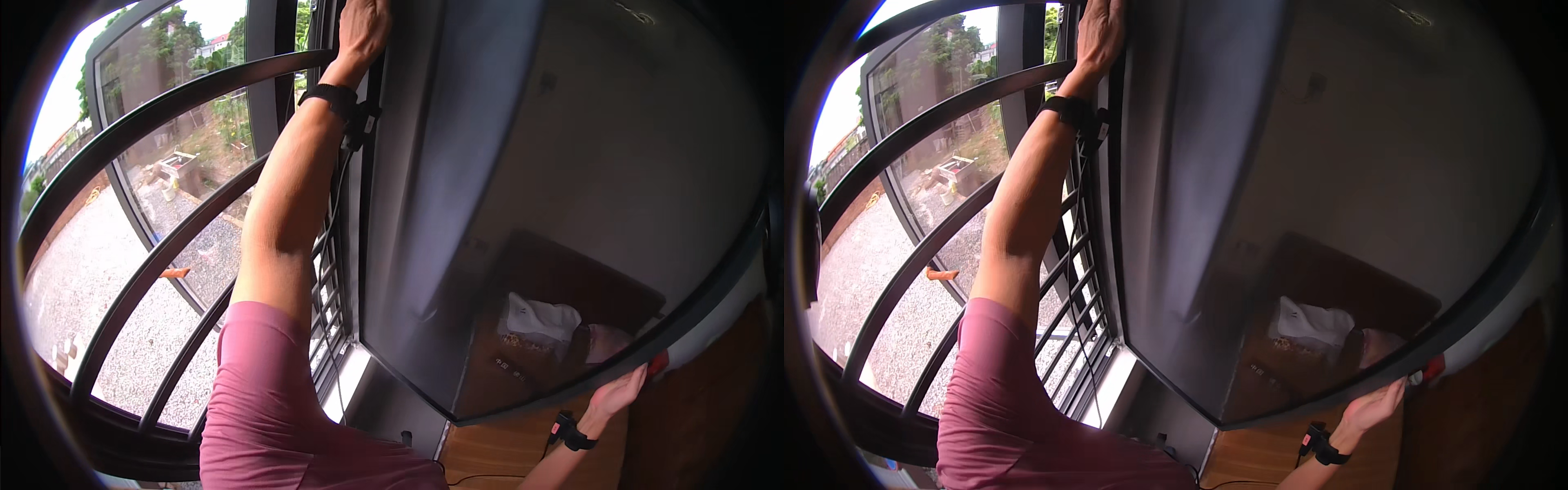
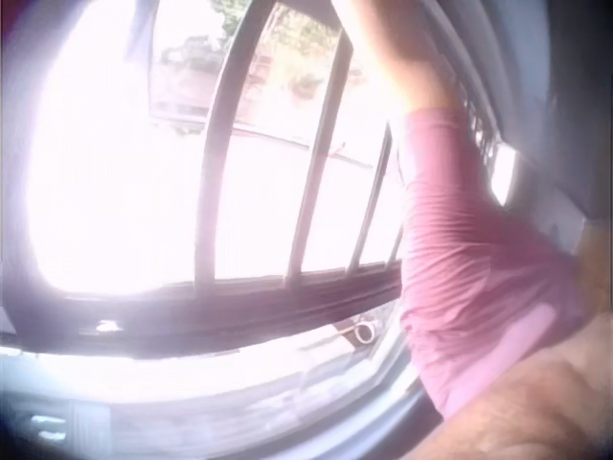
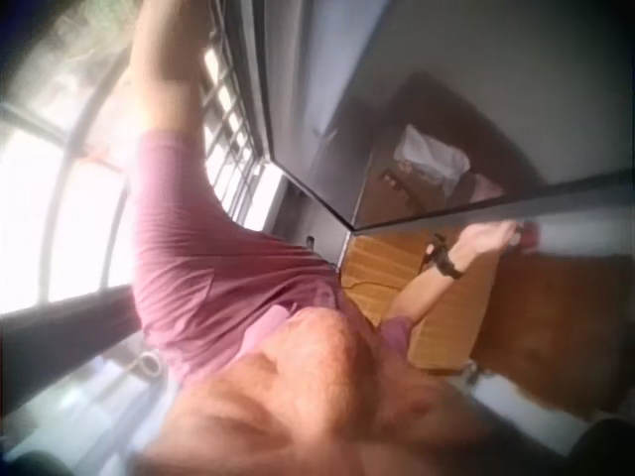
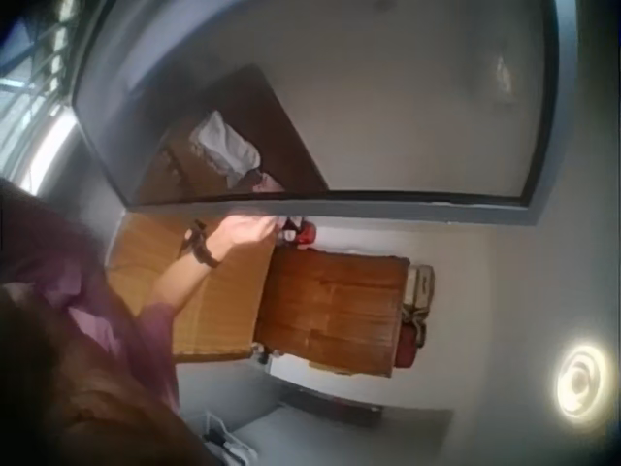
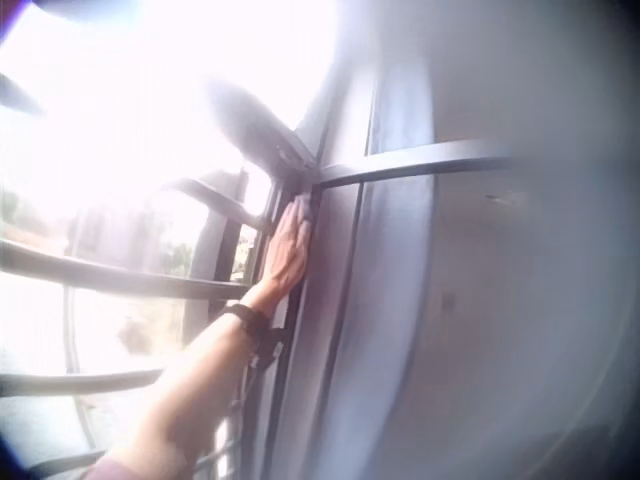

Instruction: The person cleans a window screen using a cloth. They open the window, climb onto a stool, and wipe the screen thoroughly with a cloth, covering both the mesh and the frame.

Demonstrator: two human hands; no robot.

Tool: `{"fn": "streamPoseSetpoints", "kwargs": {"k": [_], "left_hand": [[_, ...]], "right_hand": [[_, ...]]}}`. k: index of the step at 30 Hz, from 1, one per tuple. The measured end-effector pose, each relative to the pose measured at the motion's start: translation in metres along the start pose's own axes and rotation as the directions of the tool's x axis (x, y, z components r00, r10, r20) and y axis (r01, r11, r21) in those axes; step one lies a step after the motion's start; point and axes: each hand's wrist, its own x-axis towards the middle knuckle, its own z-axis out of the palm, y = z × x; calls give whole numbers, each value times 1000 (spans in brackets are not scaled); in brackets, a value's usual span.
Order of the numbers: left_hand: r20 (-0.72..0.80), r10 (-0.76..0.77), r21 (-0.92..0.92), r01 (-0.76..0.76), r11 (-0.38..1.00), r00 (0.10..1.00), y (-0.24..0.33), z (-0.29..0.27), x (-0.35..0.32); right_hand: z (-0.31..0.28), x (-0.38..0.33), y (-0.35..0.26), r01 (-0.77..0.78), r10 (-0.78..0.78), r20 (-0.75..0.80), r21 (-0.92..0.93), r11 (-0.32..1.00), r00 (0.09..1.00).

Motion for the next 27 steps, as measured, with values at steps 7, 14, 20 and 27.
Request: {"fn": "streamPoseSetpoints", "kwargs": {"k": [7,14,20,27], "left_hand": [[252,-239,128,212,969,938,10,-123,-264],[379,-615,331,520,788,691,42,-232,-467],[234,-448,254,390,885,863,77,-200,-363],[228,-110,102,88,991,967,56,-125,-228]], "right_hand": [[11,-13,-4,-3,4,-35,13,1000,999],[15,-10,0,34,-34,-46,8,999,998],[-5,-3,1,-30,28,68,36,999,997],[-5,-16,4,6,-9,71,40,999,997]]}}
